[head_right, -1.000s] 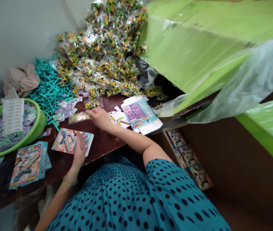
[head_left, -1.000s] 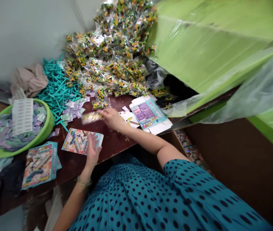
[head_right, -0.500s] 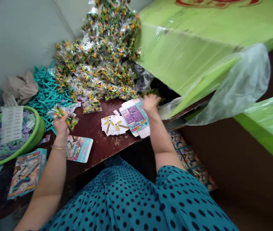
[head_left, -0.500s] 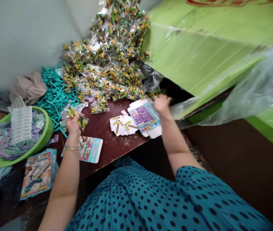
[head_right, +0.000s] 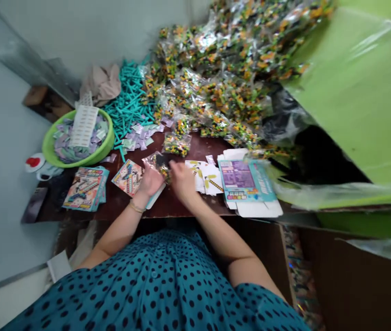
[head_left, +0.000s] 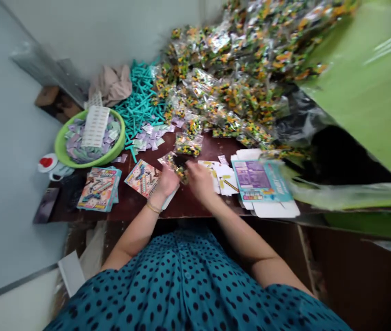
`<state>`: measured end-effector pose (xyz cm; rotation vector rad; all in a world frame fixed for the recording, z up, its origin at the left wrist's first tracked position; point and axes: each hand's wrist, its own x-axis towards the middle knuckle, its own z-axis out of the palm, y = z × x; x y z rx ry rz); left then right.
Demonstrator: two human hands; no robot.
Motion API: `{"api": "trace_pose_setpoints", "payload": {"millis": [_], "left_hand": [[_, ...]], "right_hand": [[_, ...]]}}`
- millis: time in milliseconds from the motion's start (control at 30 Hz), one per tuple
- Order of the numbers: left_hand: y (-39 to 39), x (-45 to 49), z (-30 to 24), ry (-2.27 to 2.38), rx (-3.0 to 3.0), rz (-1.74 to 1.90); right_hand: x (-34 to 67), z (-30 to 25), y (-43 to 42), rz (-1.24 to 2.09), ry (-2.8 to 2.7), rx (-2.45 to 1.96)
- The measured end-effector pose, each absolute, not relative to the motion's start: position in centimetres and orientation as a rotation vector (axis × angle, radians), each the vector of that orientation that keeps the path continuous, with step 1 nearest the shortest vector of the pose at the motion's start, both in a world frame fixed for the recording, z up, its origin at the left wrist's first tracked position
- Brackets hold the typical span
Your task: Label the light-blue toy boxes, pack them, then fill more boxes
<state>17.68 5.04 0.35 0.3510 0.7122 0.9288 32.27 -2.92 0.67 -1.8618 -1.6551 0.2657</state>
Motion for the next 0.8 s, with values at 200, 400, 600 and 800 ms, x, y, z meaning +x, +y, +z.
{"api": "trace_pose_setpoints", "payload": {"millis": [200, 400, 600, 800], "left_hand": [[6.4, 7.3, 0.2, 0.995, 0.214, 1.175], [3.0, -1.9, 1.3, 1.097, 0.07, 1.138], [-0.9, -2.4, 0.2, 1.129, -0.005, 1.051], [0.4, -1.3, -0.1, 1.154, 0.111, 1.233]], "right_hand": [[23.5, -0.3, 3.5, 0.731, -1.99, -1.42], [21.6, 0.6, 18.7, 0.681, -2.057, -1.808], [11.4, -0.2, 22.9, 0.752, -2.11, -1.956], [16.2, 0.3, 22.8, 0.724, -2.001, -2.104]]}}
